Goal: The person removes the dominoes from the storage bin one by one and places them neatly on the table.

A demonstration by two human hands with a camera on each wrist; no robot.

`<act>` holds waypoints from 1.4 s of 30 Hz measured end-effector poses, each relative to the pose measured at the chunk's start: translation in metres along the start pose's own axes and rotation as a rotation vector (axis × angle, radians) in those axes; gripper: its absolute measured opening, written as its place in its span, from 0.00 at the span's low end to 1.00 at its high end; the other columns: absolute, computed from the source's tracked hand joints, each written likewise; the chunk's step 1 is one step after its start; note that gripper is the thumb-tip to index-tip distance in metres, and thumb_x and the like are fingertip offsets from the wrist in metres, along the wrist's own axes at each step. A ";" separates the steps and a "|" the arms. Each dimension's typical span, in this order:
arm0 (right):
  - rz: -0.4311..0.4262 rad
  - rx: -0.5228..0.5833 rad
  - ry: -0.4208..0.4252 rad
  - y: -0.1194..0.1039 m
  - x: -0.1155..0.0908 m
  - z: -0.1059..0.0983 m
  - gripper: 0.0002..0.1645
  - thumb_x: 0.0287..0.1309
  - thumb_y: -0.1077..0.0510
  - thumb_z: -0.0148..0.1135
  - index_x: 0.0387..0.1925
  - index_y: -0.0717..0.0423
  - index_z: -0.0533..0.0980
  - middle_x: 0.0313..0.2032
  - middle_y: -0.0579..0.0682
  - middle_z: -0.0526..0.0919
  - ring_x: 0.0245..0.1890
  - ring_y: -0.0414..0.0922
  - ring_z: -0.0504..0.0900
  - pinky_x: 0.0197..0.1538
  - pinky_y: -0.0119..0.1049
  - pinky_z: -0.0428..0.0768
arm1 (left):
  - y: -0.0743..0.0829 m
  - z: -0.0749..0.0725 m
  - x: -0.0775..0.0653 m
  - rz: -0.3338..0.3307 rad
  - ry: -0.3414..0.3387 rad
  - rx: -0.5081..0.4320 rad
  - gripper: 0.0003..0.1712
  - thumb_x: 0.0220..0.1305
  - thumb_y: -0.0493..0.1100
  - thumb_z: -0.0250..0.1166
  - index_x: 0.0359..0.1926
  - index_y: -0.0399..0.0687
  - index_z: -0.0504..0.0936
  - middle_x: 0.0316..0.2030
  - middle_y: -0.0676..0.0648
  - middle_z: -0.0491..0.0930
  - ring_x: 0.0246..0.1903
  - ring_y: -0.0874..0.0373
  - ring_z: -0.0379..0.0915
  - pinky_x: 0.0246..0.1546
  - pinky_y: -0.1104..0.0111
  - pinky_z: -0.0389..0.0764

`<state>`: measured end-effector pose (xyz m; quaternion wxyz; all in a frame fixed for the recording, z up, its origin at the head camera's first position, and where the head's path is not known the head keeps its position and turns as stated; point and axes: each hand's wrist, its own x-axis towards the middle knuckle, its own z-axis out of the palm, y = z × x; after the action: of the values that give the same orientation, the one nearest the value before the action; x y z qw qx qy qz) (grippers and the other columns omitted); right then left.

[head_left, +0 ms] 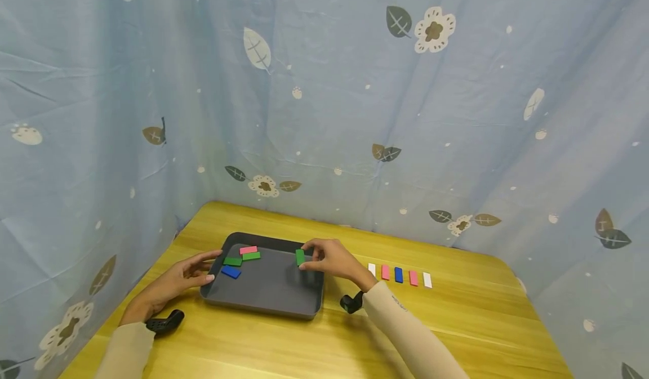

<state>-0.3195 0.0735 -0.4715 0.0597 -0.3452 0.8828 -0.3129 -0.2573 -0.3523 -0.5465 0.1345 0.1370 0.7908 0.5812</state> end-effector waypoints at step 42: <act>0.225 0.011 0.180 0.084 -0.159 -0.024 0.26 0.63 0.46 0.73 0.58 0.54 0.80 0.25 0.38 0.80 0.21 0.37 0.75 0.27 0.32 0.75 | 0.003 0.003 0.001 -0.009 0.004 0.011 0.36 0.77 0.46 0.61 0.80 0.55 0.60 0.75 0.37 0.59 0.67 0.40 0.63 0.59 0.47 0.72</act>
<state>-0.2555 0.2358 -0.5198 0.0169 -0.2144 0.9160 -0.3386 -0.2570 -0.3489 -0.5449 0.1346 0.1331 0.7950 0.5764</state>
